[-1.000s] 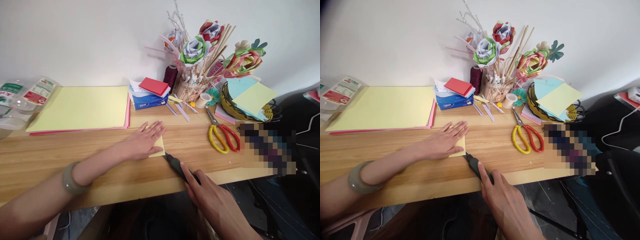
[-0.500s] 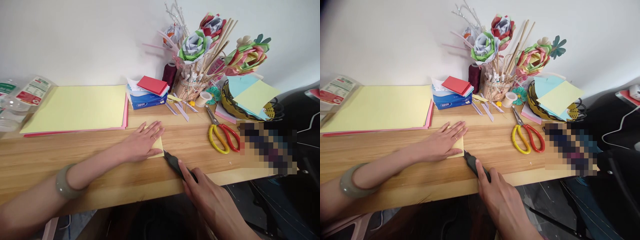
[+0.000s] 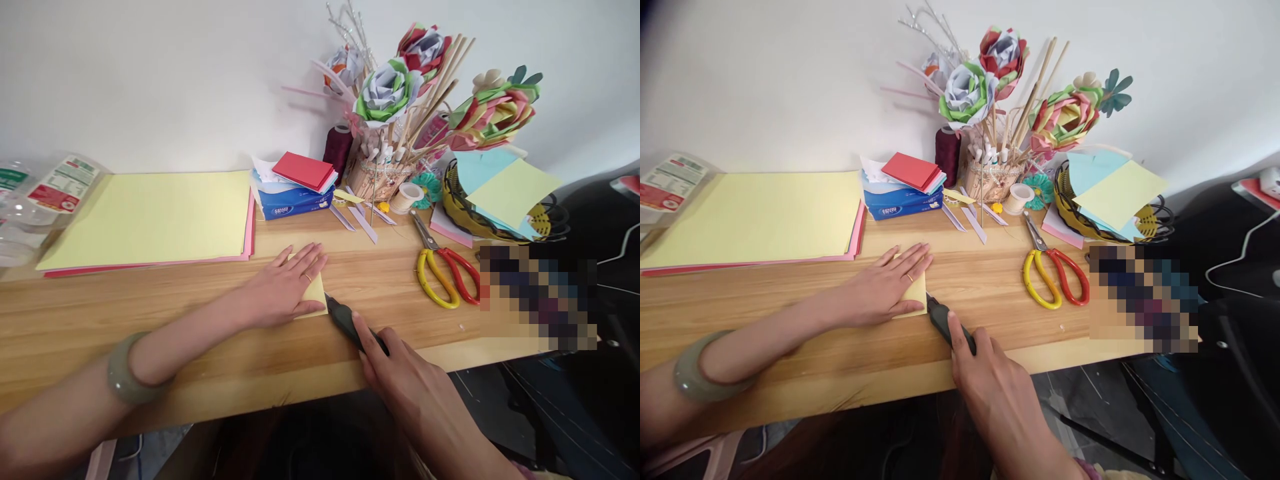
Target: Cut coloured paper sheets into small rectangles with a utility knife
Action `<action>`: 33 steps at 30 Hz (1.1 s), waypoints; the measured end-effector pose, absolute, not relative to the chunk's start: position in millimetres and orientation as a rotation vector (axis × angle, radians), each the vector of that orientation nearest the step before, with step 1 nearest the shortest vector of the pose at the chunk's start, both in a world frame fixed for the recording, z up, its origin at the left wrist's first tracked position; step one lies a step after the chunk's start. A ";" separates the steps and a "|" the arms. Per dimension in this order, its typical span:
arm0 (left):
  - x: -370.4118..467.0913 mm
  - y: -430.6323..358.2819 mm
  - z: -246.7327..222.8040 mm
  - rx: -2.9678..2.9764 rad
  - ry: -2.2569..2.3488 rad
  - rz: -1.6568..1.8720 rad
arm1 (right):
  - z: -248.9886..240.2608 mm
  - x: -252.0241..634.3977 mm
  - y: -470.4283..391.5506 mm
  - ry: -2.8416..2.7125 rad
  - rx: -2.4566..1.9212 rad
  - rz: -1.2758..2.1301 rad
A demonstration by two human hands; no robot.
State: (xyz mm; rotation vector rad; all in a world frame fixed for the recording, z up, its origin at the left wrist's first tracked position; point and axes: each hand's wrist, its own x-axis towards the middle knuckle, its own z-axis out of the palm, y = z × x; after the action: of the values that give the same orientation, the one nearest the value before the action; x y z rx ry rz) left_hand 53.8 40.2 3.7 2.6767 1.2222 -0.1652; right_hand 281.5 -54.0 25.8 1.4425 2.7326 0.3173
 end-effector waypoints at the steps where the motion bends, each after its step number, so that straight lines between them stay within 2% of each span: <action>1: 54.0 40.3 3.7 2.677 1.226 -0.176 | 26.3 280.7 -52.6 2.726 1.441 0.321; 23: 53.8 41.0 2.8 2.676 1.223 -0.125 | 27.7 273.0 -28.4 2.738 1.463 0.396; 33: 58.0 28.8 0.9 2.729 1.481 -0.139 | 28.0 272.9 -28.1 2.695 1.438 0.448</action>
State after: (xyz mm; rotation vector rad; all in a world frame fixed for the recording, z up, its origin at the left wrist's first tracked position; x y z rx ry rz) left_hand 58.0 28.8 0.9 2.7295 1.4811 -0.1387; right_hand 272.9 -28.1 28.0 1.4376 2.6946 0.4479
